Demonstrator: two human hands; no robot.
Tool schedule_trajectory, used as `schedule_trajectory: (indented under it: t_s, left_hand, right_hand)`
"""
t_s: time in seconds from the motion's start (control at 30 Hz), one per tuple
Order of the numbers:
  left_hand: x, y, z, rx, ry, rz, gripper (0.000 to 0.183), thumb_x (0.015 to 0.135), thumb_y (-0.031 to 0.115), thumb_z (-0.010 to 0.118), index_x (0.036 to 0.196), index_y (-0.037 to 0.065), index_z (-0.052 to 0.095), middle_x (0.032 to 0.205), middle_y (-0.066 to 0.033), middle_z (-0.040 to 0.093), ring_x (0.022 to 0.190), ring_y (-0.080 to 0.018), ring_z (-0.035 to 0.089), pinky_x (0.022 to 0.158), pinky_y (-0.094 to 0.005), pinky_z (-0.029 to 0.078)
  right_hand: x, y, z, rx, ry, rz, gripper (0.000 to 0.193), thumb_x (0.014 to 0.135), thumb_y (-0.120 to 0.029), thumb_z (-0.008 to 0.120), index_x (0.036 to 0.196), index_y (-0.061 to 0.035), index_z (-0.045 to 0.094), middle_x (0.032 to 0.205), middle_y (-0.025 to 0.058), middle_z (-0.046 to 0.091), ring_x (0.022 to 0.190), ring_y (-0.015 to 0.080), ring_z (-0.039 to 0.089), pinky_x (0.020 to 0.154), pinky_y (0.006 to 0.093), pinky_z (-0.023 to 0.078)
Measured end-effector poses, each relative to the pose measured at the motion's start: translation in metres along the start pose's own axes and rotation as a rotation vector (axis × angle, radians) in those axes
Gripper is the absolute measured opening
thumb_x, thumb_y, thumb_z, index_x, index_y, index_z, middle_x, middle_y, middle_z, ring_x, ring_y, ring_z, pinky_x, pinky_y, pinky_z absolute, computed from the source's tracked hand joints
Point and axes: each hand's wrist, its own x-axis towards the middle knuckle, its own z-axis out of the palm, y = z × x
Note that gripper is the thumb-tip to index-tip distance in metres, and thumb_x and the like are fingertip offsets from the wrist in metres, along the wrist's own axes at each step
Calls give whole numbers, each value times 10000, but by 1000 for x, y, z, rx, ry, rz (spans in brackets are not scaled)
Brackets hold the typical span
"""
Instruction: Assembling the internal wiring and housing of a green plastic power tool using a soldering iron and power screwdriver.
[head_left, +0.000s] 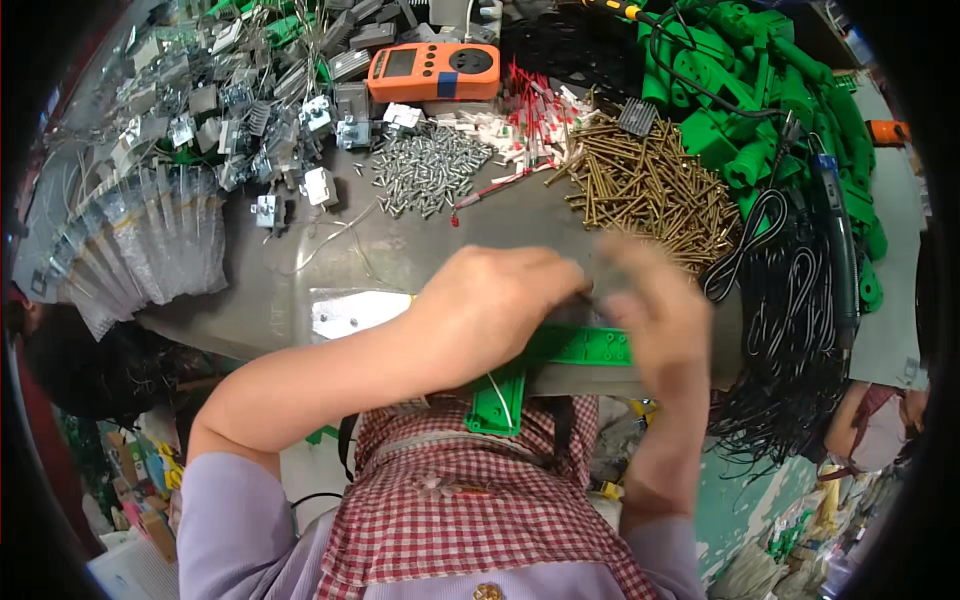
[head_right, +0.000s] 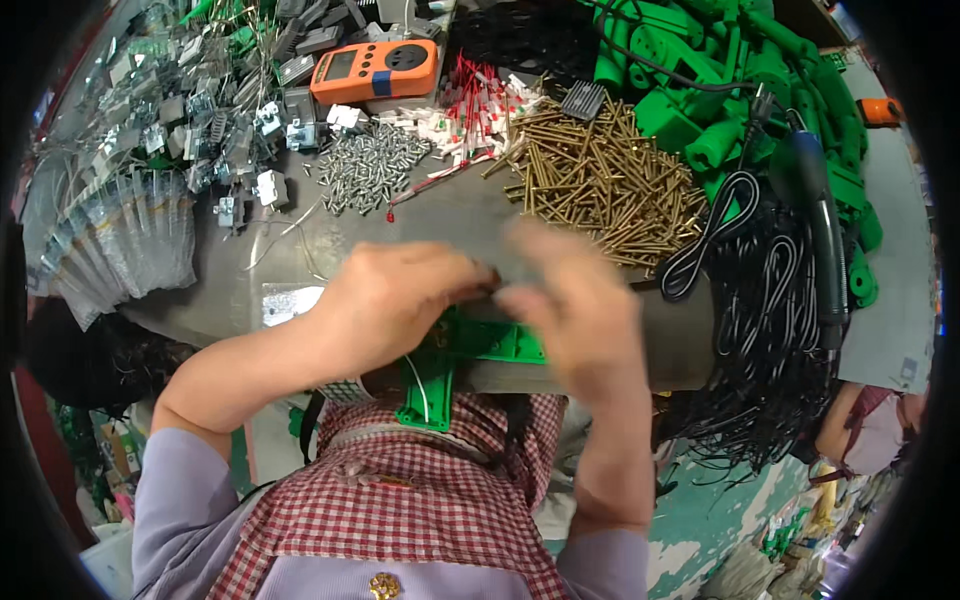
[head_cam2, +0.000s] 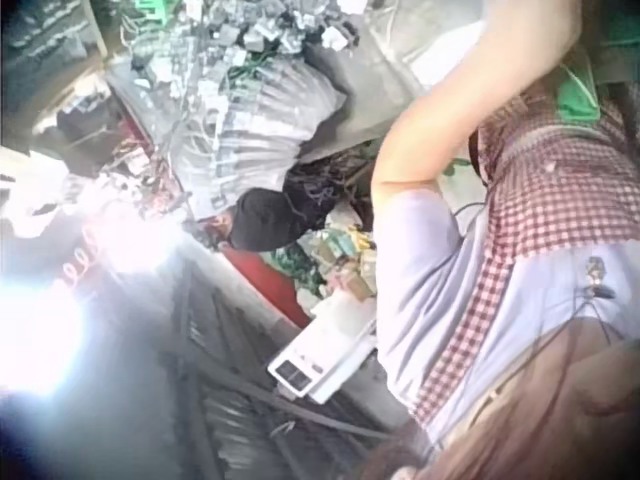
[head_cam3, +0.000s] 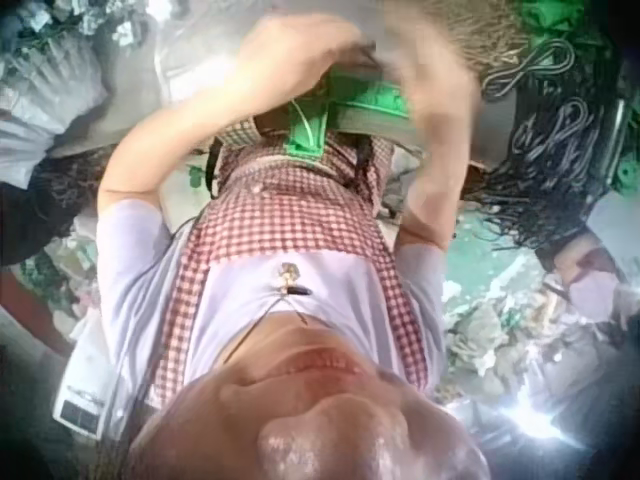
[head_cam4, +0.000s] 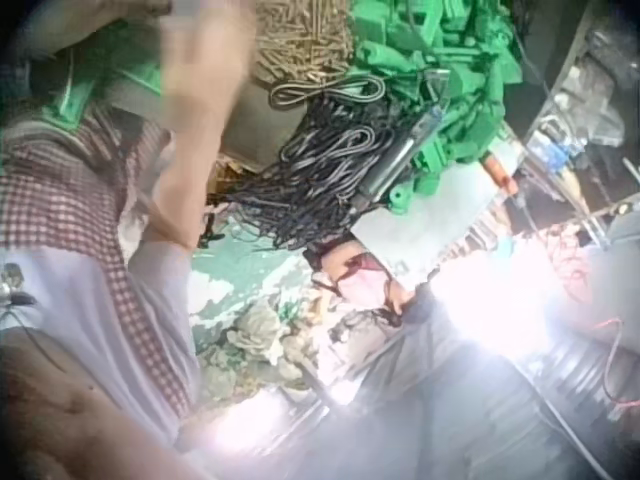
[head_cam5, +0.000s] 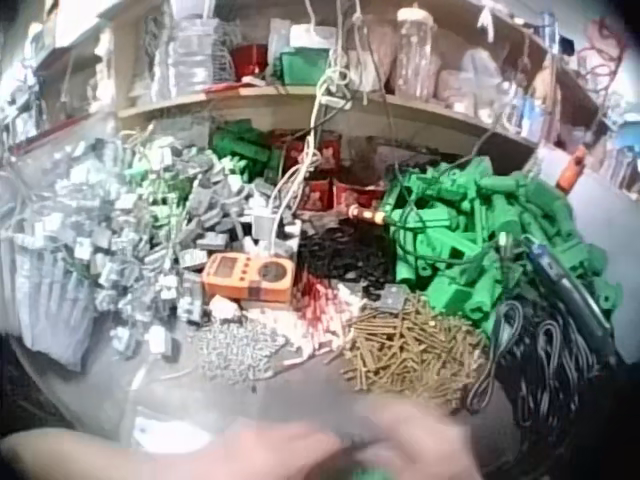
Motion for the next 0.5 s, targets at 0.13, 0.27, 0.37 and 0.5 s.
schedule_trajectory:
  t_s: [0.13, 0.27, 0.37, 0.5]
  left_hand:
    - [23, -27, -5, -265, 211, -350, 206, 836, 135, 676, 1004, 27, 625, 870, -121, 663, 755, -220, 674, 644, -331, 525]
    - [65, -83, 8, 140, 291, -119, 186, 800, 146, 679, 951, 38, 654, 860, -110, 618, 807, -263, 622, 700, -386, 498]
    - [83, -98, 22, 463, 290, -53, 153, 769, 129, 669, 895, 44, 654, 865, -104, 587, 875, -281, 583, 756, -396, 474]
    - [88, -106, 27, 561, 281, 22, 111, 712, 98, 656, 792, 47, 599, 858, -97, 567, 894, -282, 557, 789, -383, 457]
  right_hand:
    - [8, 24, 24, 378, -219, 351, 209, 907, -126, 580, 1064, 6, 618, 813, 86, 652, 683, 162, 599, 625, 267, 465]
    - [10, 40, 27, 895, -246, 573, 234, 952, -112, 521, 1131, 23, 586, 732, 58, 626, 617, 67, 523, 572, 221, 432]
    - [12, 32, 27, 905, -233, 624, 173, 959, -58, 450, 1081, 22, 542, 777, 81, 620, 642, 92, 535, 610, 231, 445]
    - [9, 38, 30, 991, -186, 533, 72, 932, 2, 367, 882, -24, 412, 880, 127, 599, 712, 119, 541, 674, 251, 453]
